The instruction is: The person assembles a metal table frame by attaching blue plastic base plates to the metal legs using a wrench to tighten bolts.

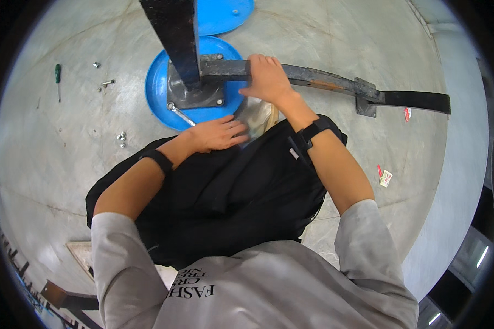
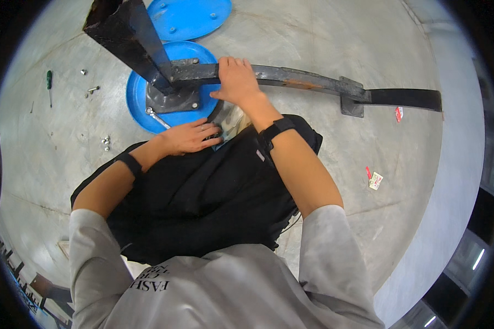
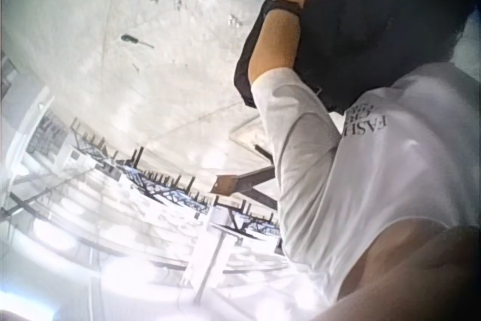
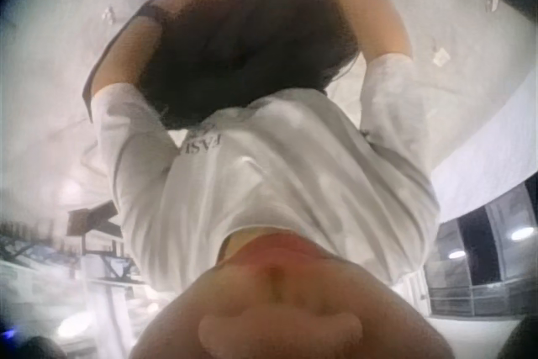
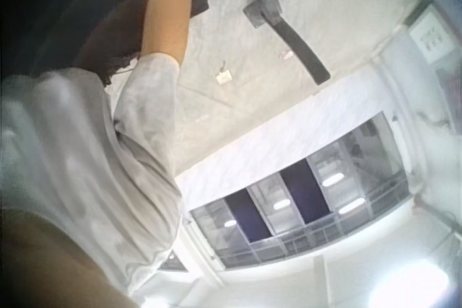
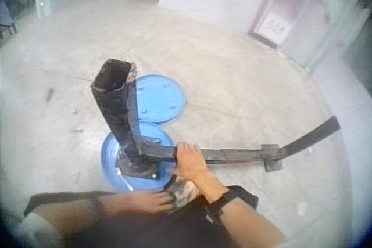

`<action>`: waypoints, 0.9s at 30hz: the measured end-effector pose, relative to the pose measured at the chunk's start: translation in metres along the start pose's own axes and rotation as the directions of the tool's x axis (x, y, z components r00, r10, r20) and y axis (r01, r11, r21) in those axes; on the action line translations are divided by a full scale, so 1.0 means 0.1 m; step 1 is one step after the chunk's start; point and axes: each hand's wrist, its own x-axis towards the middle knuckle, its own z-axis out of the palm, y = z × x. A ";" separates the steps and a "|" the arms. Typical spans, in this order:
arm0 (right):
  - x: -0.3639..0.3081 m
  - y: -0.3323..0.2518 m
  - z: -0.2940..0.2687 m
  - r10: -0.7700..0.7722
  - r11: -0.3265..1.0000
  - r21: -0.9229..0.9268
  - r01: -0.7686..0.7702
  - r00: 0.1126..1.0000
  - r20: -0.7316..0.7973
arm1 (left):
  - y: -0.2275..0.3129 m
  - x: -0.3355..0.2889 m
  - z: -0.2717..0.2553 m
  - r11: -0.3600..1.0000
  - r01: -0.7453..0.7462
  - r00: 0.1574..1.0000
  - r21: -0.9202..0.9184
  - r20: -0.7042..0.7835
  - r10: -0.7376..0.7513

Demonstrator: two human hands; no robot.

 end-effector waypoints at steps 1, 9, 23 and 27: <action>0.04 0.01 -0.03 0.027 0.997 0.067 -0.029 0.999 0.026 | -0.06 0.03 -0.22 0.995 -0.028 0.985 -0.100 0.165 0.044; 0.03 -0.02 0.16 0.020 0.998 0.058 -0.004 0.961 -0.276 | -0.06 0.02 -0.10 0.963 -0.040 0.998 -0.265 0.040 0.053; 0.08 -0.08 0.26 0.075 0.997 0.006 -0.077 0.947 -0.313 | 0.21 0.04 0.01 0.711 0.584 0.808 -0.391 0.198 -0.555; 0.09 -0.10 0.24 0.084 0.995 -0.027 -0.098 0.943 -0.322 | 0.23 0.05 0.00 0.666 0.616 0.781 -0.420 0.214 -0.587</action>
